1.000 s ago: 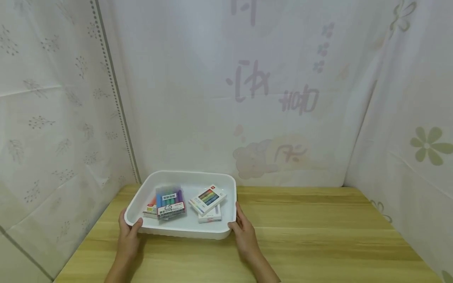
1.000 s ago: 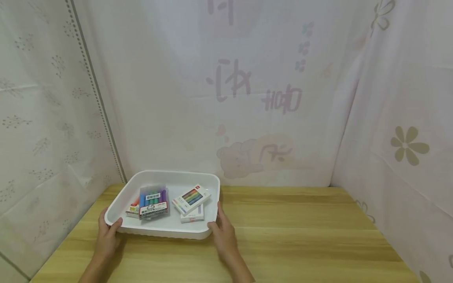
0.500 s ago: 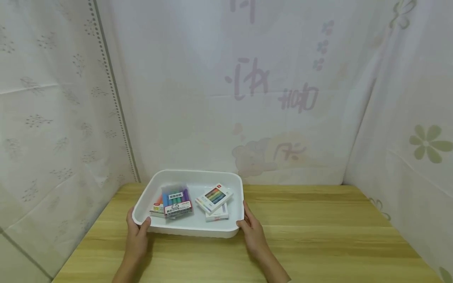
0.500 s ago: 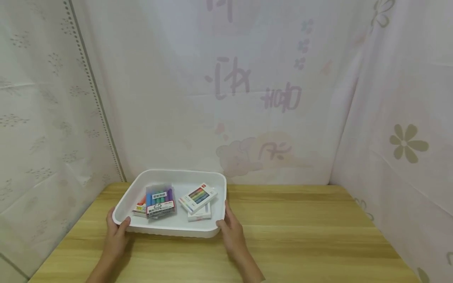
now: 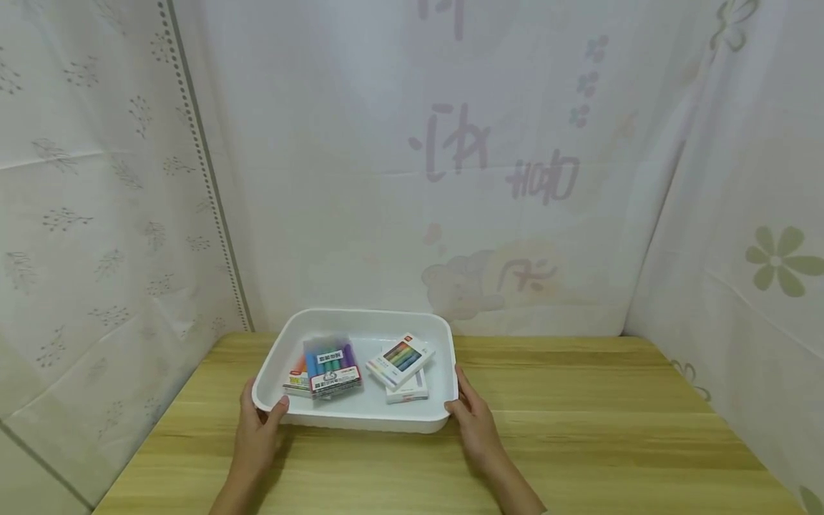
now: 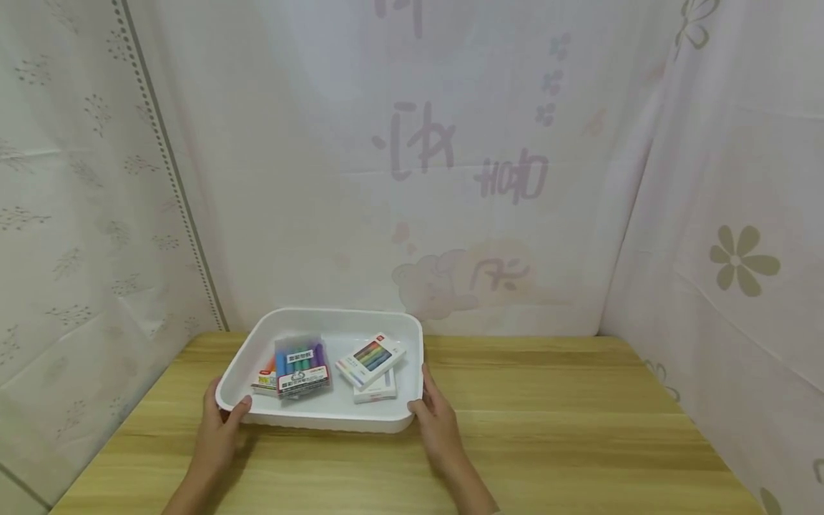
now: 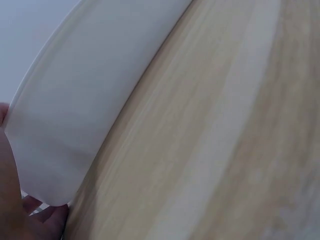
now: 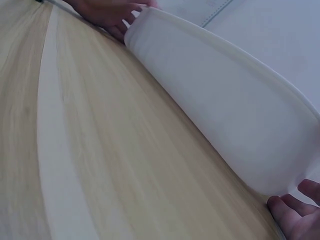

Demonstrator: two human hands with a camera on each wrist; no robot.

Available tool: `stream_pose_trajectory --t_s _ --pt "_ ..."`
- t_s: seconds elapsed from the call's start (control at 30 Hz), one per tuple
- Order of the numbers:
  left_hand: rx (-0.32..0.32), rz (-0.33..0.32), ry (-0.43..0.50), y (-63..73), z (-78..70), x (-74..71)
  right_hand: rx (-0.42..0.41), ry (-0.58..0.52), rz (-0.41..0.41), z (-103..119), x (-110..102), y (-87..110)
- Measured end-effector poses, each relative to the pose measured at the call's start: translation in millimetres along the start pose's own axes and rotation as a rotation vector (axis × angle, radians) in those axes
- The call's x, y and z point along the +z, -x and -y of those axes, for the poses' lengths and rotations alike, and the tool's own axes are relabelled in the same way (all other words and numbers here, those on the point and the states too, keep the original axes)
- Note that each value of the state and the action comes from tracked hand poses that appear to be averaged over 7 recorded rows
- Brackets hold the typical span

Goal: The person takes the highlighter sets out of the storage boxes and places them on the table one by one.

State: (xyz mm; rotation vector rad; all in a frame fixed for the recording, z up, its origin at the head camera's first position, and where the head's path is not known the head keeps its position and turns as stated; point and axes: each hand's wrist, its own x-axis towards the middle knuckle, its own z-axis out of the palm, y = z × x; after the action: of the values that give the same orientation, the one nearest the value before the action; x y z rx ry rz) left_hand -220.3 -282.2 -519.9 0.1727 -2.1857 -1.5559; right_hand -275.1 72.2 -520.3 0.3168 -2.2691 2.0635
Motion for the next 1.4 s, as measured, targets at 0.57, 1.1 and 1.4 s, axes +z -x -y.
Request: stream_pose_trajectory --t_s 0.57,1.1,1.4 --pt "-0.061 0.111 0.037 -1.6 -5.4 5.2 -0.028 0.026 0.024 -5 -31 0.2" --pt "-0.076 0.114 0.120 -3.0 -6.4 14.0 -0.017 0.018 0.062 -7 -57 1.2" --pt "-0.090 0.116 0.151 -2.4 -5.4 14.7 -0.076 0.063 0.076 -12 -64 -2.6"
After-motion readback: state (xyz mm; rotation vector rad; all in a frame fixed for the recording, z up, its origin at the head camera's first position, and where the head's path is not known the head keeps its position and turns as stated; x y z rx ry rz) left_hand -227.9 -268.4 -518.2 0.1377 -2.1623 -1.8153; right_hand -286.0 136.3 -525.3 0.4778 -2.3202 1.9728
